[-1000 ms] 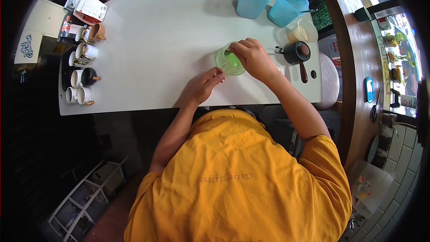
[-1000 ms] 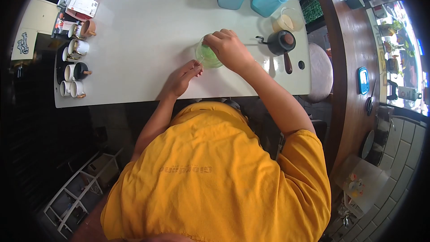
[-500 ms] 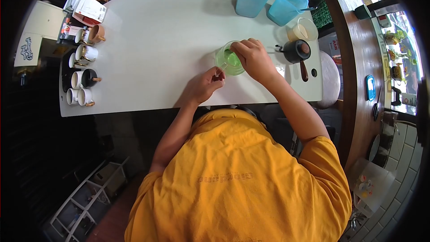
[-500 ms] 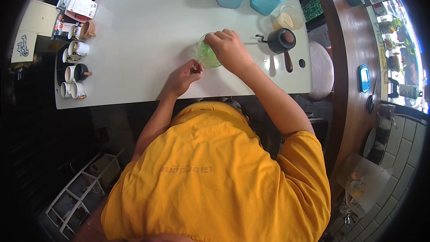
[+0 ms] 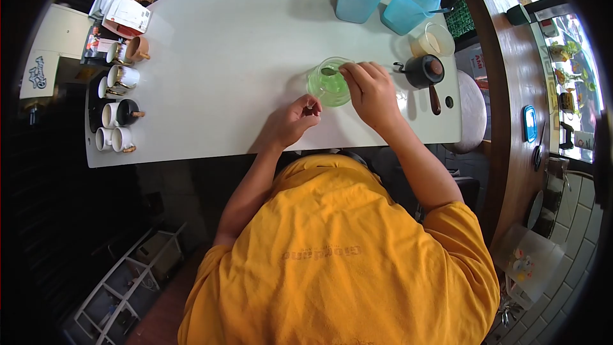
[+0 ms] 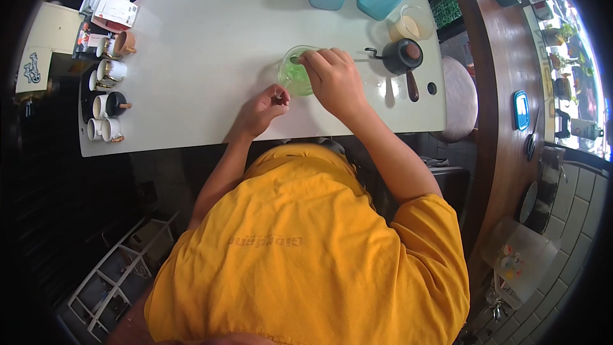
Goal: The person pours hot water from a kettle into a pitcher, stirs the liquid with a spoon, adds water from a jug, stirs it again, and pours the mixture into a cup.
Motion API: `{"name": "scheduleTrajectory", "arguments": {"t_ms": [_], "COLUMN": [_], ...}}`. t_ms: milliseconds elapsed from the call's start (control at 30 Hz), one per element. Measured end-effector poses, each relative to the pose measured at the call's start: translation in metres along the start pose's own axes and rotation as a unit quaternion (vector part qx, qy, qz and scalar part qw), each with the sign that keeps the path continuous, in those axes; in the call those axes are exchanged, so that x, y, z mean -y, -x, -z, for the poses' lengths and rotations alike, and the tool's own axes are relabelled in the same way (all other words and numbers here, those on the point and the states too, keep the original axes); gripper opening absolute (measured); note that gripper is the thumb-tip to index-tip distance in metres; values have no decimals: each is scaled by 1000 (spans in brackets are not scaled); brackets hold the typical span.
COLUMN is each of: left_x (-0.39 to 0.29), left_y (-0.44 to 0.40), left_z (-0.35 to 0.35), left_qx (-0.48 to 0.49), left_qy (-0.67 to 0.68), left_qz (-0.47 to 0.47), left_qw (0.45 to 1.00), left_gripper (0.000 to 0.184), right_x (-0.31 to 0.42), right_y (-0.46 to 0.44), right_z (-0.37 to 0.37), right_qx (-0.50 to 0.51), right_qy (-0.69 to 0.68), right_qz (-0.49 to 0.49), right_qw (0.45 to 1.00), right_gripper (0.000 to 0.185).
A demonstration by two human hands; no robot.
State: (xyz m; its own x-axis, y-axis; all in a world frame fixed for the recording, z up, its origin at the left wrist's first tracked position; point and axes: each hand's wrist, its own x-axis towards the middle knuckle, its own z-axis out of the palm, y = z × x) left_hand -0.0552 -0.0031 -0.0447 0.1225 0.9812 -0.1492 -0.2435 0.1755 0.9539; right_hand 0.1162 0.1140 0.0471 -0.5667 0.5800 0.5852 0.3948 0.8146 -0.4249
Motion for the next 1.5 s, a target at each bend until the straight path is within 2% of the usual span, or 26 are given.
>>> {"name": "scheduleTrajectory", "arguments": {"t_ms": [133, 200, 367, 467, 567, 633, 800, 867, 900, 967, 1033, 1100, 1233, 1333, 1367, 1433, 1500], "left_x": [-9, -14, -12, -11, -13, -12, -8, -11, -12, -12, -11, -10, -17, -18, -18, -18, -18], "left_y": [2, 2, 1, 2, -1, 2, 1, 3, 1, 1, 2, 0, 0, -1, -1, 0, 0], "left_z": [-1, -2, 0, 1, 0, 1, 2, 0, -1, -1, 1, 1, -2, -2, -2, -2, -3], "left_qx": [11, 11, 13, 11, 13, 16, 6, 7, -1, 2, 1, 10, 8, 1, 1, -1, -3], "left_qy": [-3, -5, -25, -44, -40, -33, -83, -70, -55, -58, -63, -13, -42, -38, -43, -48, -54], "left_qz": [4, 22, 25, 31, 25, 25, 36, 39, 37, 37, 37, 31, 37, 46, 44, 43, 40], "left_qw": [1000, 1000, 999, 998, 999, 999, 996, 997, 998, 998, 997, 999, 998, 998, 998, 998, 998], "left_gripper": [15, 15, 15, 15, 15, 15, 14, 14, 13, 13, 13, 13, 12, 11, 11, 10, 10], "right_x": [26, 25, 12, 19, 19, 23, 30, 32, 31, 29, 17, 2, -13, -23, -27, -33, -39], "right_y": [14, 29, 59, 65, 66, 69, 76, 78, 80, 87, 94, 113, 147, 161, 164, 164, 166], "right_z": [40, 47, 33, 34, 32, 30, 35, 37, 38, 43, 48, 52, 43, 33, 28, 19, 13], "right_qx": [-53, -132, -87, -113, -115, -121, -147, -82, -84, -214, -275, -301, -286, -263, -264, -330, -343], "right_qy": [42, 18, 38, 53, 36, 47, 45, 45, 49, 6, -13, -15, -2, -31, -31, -127, -136], "right_qz": [51, 80, 96, 75, 98, 61, 38, 107, 105, -8, -107, -188, -268, -383, -384, -431, -437], "right_qw": [996, 988, 991, 989, 988, 990, 987, 990, 990, 977, 955, 935, 920, 885, 885, 830, 821], "right_gripper": [13, 22, 30, 29, 30, 29, 27, 20, 20, 14, 14, 12, 11, 19, 19, 21, 20]}}
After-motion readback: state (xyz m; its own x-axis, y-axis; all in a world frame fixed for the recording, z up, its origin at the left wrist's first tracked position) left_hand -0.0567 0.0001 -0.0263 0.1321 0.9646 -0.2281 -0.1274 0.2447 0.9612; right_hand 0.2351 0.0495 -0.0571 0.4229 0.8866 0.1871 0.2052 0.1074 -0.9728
